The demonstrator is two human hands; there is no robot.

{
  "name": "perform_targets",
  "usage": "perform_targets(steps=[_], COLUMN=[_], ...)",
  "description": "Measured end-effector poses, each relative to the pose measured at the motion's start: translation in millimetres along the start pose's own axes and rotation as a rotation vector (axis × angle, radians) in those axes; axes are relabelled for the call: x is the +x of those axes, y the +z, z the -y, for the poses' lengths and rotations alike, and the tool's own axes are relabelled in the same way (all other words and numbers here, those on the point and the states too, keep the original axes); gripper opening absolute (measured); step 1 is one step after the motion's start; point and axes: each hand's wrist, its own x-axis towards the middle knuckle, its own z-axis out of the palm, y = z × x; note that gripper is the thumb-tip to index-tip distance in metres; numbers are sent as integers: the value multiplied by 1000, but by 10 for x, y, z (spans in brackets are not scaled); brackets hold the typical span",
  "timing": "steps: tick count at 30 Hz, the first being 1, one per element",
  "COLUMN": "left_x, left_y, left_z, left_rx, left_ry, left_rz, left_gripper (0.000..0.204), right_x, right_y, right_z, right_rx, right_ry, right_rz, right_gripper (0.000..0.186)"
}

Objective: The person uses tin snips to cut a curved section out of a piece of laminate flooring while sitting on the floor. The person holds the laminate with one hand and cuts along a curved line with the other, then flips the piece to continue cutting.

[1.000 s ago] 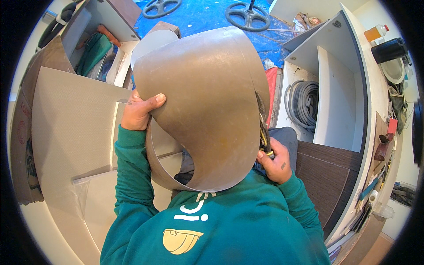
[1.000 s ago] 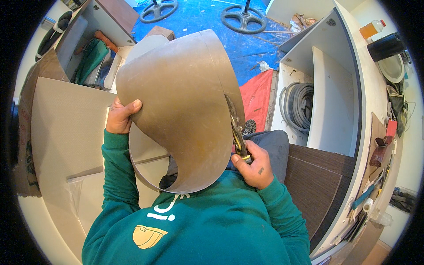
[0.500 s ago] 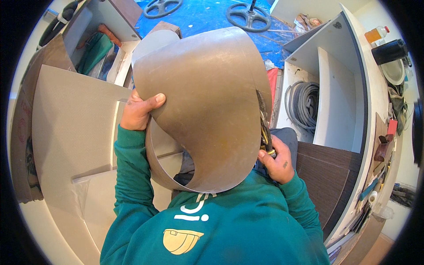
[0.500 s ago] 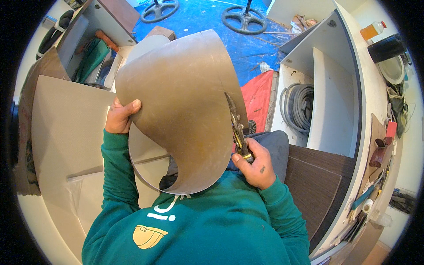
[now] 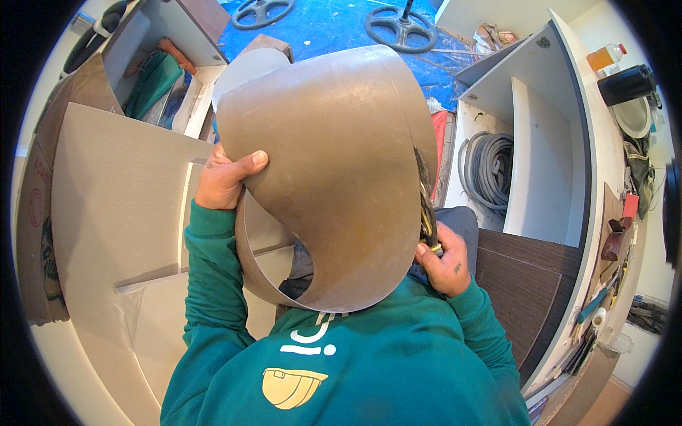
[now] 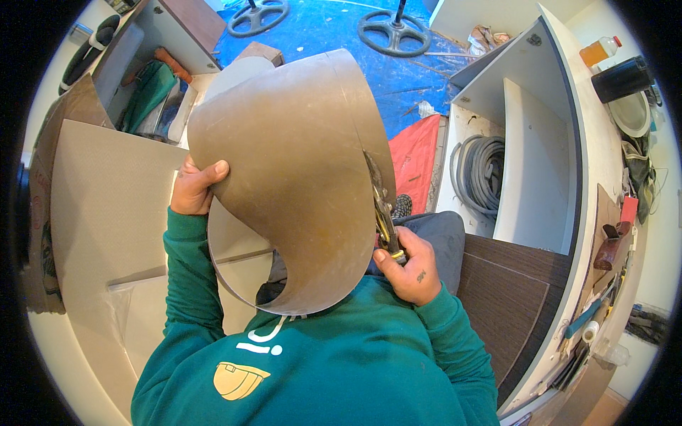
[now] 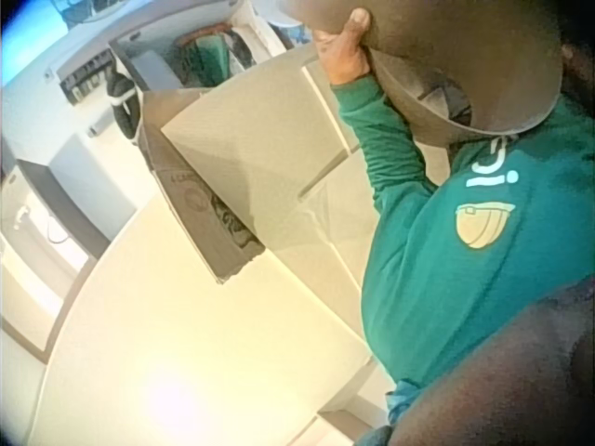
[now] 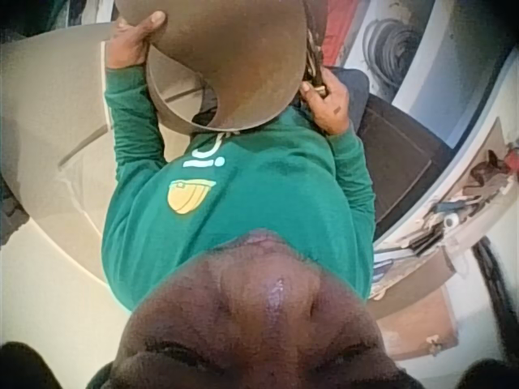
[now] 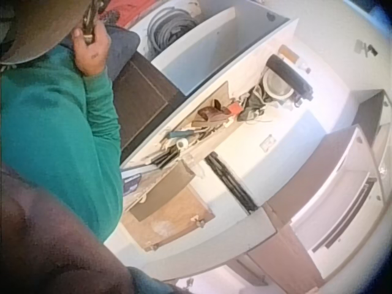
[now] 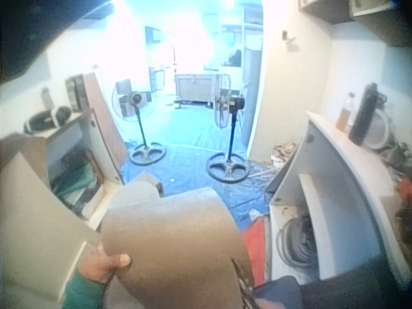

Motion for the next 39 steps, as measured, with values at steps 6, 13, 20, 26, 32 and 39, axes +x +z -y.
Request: perform_targets(steps=[6,13,20,26,32,39], left_x=[-3,14,15,10,21,17], left_y=[-14,-42,29,23,19,59], left_z=[9,20,-13,-12,-14,-28], left_rx=[20,19,27,11,19,8], left_ry=[-1,-6,-8,-9,-2,-7], left_rz=[5,17,-6,-10,27,13], left_gripper=[62,58,61,61,61,57], right_x=[24,47,31,52,82,43], right_y=[9,6,2,-16,-6,25], right_z=[77,126,40,57,106,53], right_rx=[38,20,29,22,3,46], right_ry=[17,-1,3,-24,-88,-67], right_rz=[2,-2,-6,4,-8,-16], right_gripper=[25,24,24,25,23,23])
